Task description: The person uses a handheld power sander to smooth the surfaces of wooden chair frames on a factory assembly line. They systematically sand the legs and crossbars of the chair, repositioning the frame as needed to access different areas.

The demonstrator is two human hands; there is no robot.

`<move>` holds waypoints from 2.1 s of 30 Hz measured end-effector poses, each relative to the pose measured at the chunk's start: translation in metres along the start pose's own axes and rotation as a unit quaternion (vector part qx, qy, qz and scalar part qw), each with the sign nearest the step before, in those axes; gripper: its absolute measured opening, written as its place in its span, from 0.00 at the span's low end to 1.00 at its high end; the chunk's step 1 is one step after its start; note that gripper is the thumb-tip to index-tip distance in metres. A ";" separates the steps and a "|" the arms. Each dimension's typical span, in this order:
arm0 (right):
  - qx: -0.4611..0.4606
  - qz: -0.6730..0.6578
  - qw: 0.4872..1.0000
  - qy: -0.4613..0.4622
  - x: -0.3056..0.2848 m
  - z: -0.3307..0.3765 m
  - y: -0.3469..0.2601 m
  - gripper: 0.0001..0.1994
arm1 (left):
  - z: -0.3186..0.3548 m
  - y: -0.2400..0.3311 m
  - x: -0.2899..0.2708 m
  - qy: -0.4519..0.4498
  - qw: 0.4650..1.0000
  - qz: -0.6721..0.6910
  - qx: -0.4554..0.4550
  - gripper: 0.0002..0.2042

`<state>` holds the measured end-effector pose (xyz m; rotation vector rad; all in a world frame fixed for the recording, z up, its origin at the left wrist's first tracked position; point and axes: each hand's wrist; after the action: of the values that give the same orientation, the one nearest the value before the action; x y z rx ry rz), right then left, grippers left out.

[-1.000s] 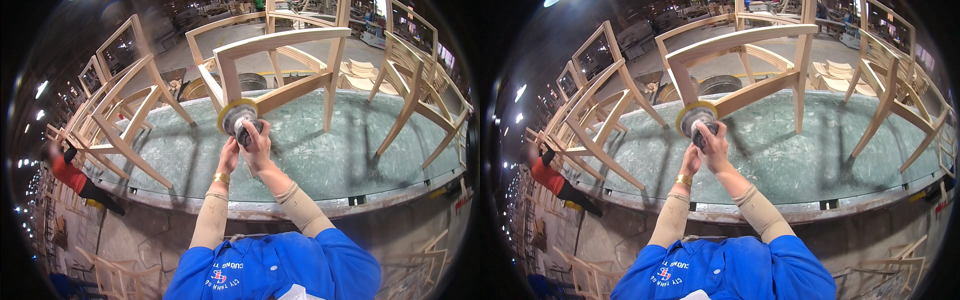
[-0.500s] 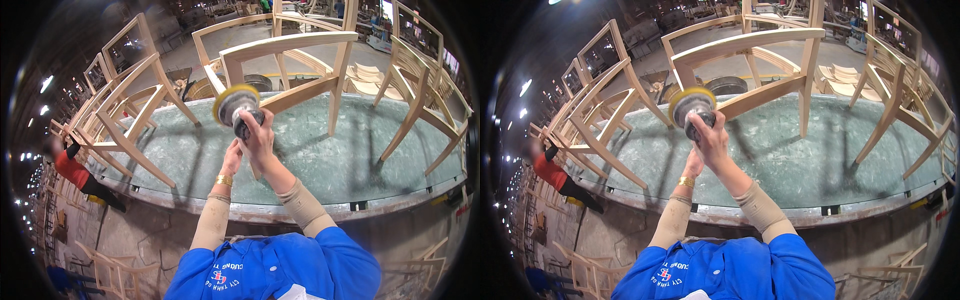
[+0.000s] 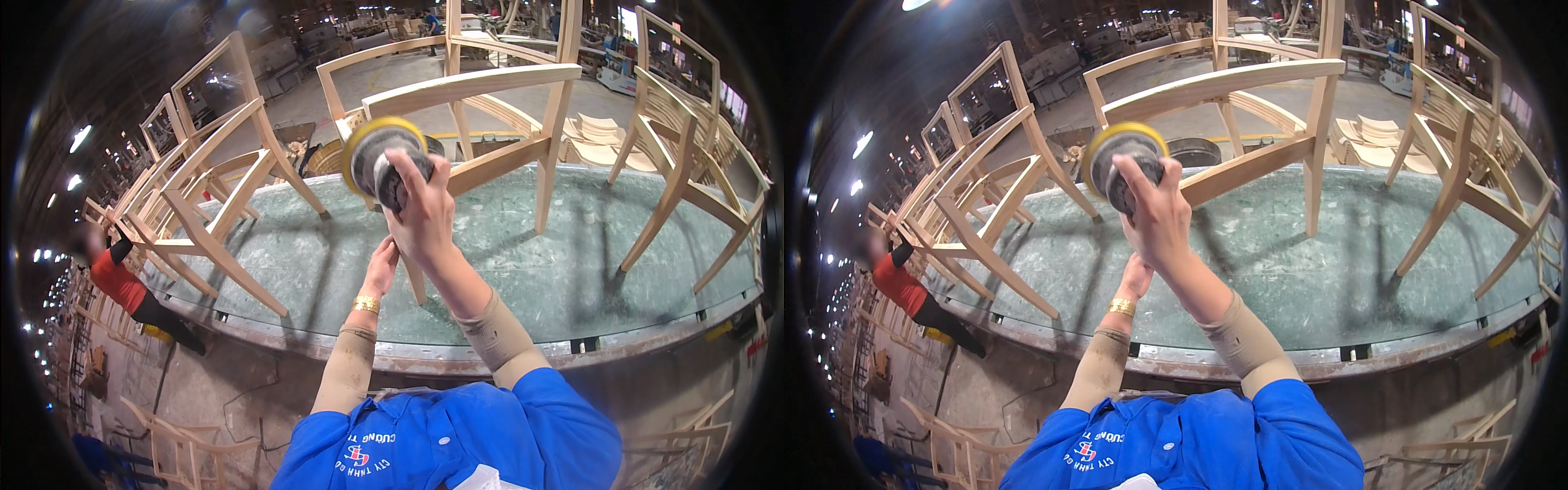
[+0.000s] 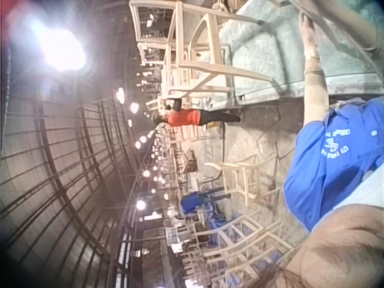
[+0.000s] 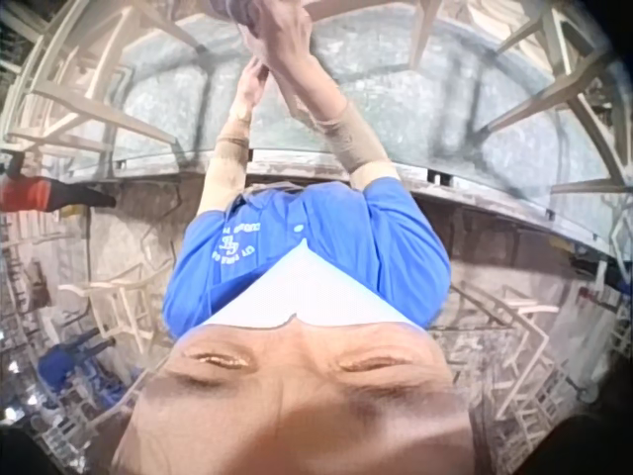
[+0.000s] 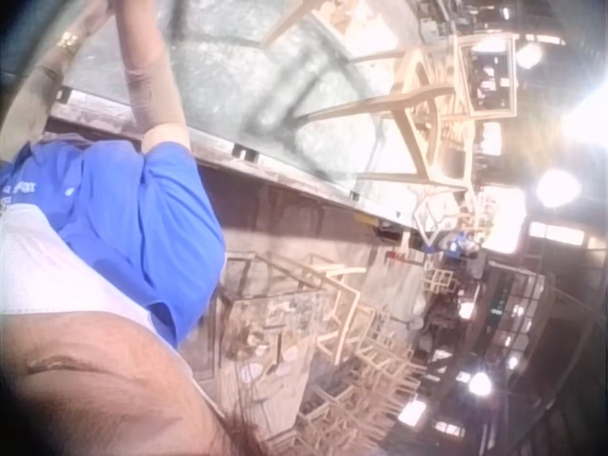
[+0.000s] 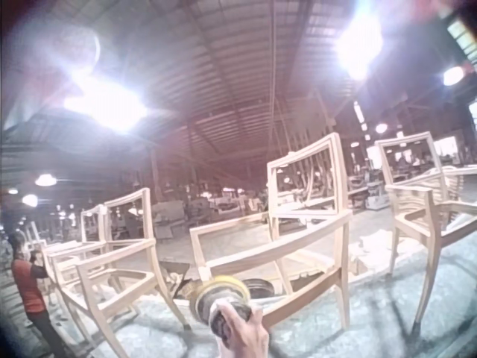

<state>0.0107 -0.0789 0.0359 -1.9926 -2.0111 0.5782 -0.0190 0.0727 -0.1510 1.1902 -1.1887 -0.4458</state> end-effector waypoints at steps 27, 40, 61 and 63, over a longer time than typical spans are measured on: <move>-0.044 0.013 0.999 -0.021 -0.003 -0.023 -0.013 0.39 | 0.002 0.005 -0.005 -0.012 1.000 -0.019 -0.002 0.19; -0.023 0.008 0.999 0.039 -0.010 -0.025 0.007 0.39 | 0.001 0.000 0.001 -0.016 1.000 0.002 0.017 0.17; -0.051 0.013 0.999 0.010 -0.005 0.004 0.014 0.36 | 0.003 0.000 0.005 -0.001 1.000 -0.010 -0.005 0.18; -0.039 0.011 0.999 -0.018 -0.007 -0.005 0.007 0.37 | 0.004 0.000 0.004 0.003 1.000 -0.016 0.002 0.19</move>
<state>0.0195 -0.0853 0.0384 -2.0673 -2.0656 0.5524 -0.0207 0.0677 -0.1499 1.2151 -1.1674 -0.4639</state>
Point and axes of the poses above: each hand's wrist, its own z-axis away from the middle knuckle, its own x-axis out of the palm, y = z × x, and after that the axes turned 2 degrees about x, right-handed
